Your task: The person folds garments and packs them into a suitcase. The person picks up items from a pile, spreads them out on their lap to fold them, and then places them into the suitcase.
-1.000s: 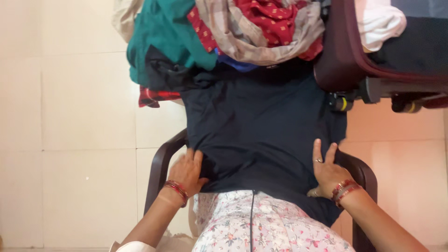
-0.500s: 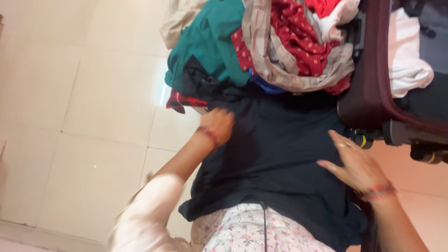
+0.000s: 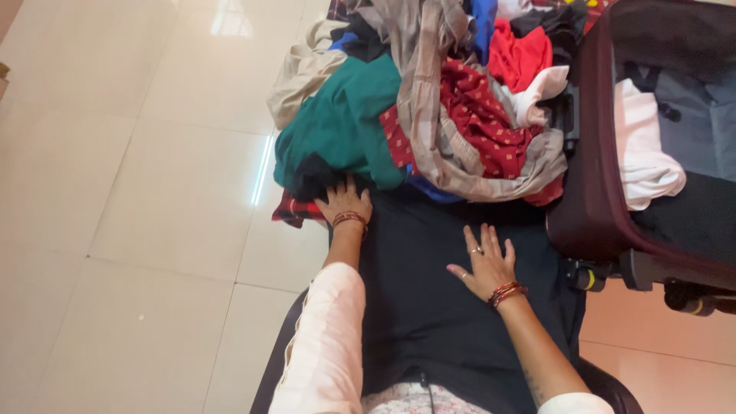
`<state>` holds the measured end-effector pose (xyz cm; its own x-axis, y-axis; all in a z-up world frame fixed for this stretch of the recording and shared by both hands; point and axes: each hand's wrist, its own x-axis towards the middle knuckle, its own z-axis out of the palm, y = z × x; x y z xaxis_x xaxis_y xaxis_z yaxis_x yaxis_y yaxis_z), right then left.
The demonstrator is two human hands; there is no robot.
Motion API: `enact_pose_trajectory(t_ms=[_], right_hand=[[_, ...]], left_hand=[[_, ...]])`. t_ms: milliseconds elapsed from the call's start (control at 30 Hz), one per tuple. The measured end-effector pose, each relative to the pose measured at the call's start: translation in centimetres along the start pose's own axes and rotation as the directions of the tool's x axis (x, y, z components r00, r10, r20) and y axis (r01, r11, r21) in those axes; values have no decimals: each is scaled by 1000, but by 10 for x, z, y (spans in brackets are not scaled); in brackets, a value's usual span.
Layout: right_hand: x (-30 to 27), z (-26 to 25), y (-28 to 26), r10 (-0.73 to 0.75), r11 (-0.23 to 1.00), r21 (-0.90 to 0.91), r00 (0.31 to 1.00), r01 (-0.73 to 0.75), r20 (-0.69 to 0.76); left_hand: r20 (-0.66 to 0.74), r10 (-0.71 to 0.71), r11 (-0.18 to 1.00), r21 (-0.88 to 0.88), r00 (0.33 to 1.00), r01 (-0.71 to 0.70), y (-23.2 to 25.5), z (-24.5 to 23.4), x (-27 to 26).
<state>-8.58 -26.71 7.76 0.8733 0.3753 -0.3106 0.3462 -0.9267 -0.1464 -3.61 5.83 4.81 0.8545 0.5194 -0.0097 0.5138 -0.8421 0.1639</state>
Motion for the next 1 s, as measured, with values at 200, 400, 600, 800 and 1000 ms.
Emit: enact_pose_trajectory(t_ms=[200, 400, 600, 800, 1000], right_hand=[[12, -6, 0, 54, 948, 307, 914, 79, -402], [36, -75, -7, 105, 918, 308, 594, 251, -797], [86, -115, 12, 74, 916, 293, 603, 274, -795], [149, -73, 25, 170, 834, 538, 871, 122, -461], [164, -24, 55, 277, 717, 694, 889, 61, -364]], left_hand=[[93, 101, 995, 8, 991, -102, 16, -6, -21], [-192, 125, 982, -116, 973, -149, 4, 11, -11], [-374, -4, 754, -610, 928, -243, 72, -37, -26], [-542, 337, 750, -340, 770, -568, 135, -107, 8], [-231, 469, 738, -428, 853, -522, 125, -57, 25]])
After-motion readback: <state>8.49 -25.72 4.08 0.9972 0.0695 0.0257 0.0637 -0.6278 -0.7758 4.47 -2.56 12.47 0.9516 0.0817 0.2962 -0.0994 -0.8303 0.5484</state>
